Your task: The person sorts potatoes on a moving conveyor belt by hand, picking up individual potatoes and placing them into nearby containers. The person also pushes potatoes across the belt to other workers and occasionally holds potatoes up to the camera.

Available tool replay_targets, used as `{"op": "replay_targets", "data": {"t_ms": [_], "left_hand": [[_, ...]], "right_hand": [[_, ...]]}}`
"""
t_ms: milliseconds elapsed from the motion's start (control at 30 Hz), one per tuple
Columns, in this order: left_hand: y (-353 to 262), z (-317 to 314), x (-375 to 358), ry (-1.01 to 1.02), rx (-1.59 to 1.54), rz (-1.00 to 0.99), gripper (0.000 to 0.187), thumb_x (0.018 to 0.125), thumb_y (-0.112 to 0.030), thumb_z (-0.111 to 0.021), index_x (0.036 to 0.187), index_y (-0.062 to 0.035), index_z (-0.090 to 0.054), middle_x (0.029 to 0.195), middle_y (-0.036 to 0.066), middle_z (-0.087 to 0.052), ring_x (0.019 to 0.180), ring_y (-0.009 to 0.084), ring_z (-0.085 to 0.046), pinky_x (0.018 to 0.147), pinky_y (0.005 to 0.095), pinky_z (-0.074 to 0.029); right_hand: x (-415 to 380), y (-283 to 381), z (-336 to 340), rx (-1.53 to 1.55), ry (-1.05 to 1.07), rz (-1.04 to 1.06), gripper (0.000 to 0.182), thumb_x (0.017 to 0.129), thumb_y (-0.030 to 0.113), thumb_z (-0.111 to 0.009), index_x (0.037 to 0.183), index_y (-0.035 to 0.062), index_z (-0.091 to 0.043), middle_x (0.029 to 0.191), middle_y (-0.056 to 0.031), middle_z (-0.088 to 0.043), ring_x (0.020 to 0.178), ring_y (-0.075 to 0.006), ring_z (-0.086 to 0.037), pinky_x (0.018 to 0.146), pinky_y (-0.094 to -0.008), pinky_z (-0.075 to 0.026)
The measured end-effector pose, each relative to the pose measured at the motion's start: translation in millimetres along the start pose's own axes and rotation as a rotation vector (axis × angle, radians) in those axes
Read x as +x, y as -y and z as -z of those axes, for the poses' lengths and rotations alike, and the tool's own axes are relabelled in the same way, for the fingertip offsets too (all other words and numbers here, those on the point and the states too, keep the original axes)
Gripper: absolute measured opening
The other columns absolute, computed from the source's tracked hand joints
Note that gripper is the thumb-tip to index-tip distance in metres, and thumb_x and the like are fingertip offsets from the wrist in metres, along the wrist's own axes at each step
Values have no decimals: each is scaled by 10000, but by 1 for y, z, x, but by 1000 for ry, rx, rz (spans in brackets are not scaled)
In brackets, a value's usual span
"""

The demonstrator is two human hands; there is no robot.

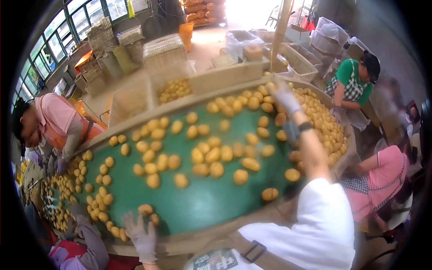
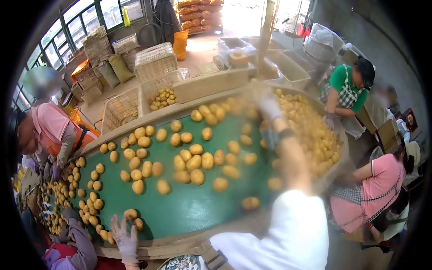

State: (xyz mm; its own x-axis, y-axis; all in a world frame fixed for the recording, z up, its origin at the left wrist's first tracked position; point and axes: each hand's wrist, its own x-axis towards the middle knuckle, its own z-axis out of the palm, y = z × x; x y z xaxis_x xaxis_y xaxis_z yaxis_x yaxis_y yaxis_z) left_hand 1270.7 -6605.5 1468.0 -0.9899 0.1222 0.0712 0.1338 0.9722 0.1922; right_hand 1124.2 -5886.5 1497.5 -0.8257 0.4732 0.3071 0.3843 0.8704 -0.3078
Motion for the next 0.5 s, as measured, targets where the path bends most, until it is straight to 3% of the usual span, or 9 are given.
{"op": "replay_targets", "data": {"t_ms": [100,167,200,300,333,367,400,467,500], "left_hand": [[-42,-11,0,33,-105,-220,567,840,-246,-719,1383,-111,-621,1551,189,-431,1471,433,-321,1202,534,-271],[-60,-10,-6,92,-64,-336,572,835,-268,-723,1379,-122,-625,1532,192,-451,1448,438,-347,1194,543,-277],[-58,-7,-23,124,-42,-376,575,832,-279,-726,1378,-128,-627,1523,193,-461,1437,441,-359,1191,548,-280],[-52,10,-49,117,14,-375,581,838,-309,-724,1380,-127,-622,1505,186,-483,1403,444,-394,1177,557,-291],[-50,16,-56,118,13,-297,575,841,-308,-723,1377,-126,-621,1502,182,-489,1396,442,-402,1174,560,-294],[-43,19,-63,113,10,-223,570,844,-306,-721,1375,-125,-620,1499,178,-495,1389,440,-410,1170,562,-296],[-40,24,-70,106,5,-155,565,846,-305,-720,1372,-123,-620,1496,173,-500,1381,438,-417,1167,565,-299],[-47,36,-77,47,-64,-89,520,859,-277,-705,1347,-114,-624,1441,184,-538,1368,426,-439,1157,565,-313],[-51,44,-78,16,-102,-102,510,862,-265,-702,1343,-113,-626,1426,184,-547,1361,424,-447,1154,563,-318]], "right_hand": [[-112,98,-43,200,376,275,612,964,437,-604,1463,97,-506,1456,-211,-536,1245,-445,-567,1046,-455,-474],[-182,153,-63,59,242,517,633,930,447,-634,1486,174,-500,1539,-249,-431,1352,-464,-465,1139,-571,-339],[-209,185,-29,281,456,461,655,913,457,-651,1496,202,-496,1564,-264,-393,1405,-464,-413,1168,-617,-275],[-218,170,1,57,527,986,689,919,522,-622,1528,234,-476,1600,-251,-360,1446,-449,-368,1202,-552,-267],[-197,162,21,-54,523,929,692,873,455,-683,1500,216,-513,1575,-243,-402,1444,-428,-379,1206,-549,-256],[-185,137,8,26,252,751,649,833,380,-703,1425,143,-579,1514,-231,-474,1394,-432,-424,1183,-552,-278],[-149,112,8,81,138,658,639,837,370,-682,1391,65,-591,1478,-236,-503,1390,-441,-424,1182,-554,-274],[-93,76,16,-282,-261,415,664,905,472,-625,1409,43,-572,1454,-261,-519,1360,-443,-468,1144,-557,-333],[-75,56,-5,-219,-100,250,678,926,511,-594,1441,72,-544,1472,-256,-503,1383,-442,-441,1162,-556,-310]]}}
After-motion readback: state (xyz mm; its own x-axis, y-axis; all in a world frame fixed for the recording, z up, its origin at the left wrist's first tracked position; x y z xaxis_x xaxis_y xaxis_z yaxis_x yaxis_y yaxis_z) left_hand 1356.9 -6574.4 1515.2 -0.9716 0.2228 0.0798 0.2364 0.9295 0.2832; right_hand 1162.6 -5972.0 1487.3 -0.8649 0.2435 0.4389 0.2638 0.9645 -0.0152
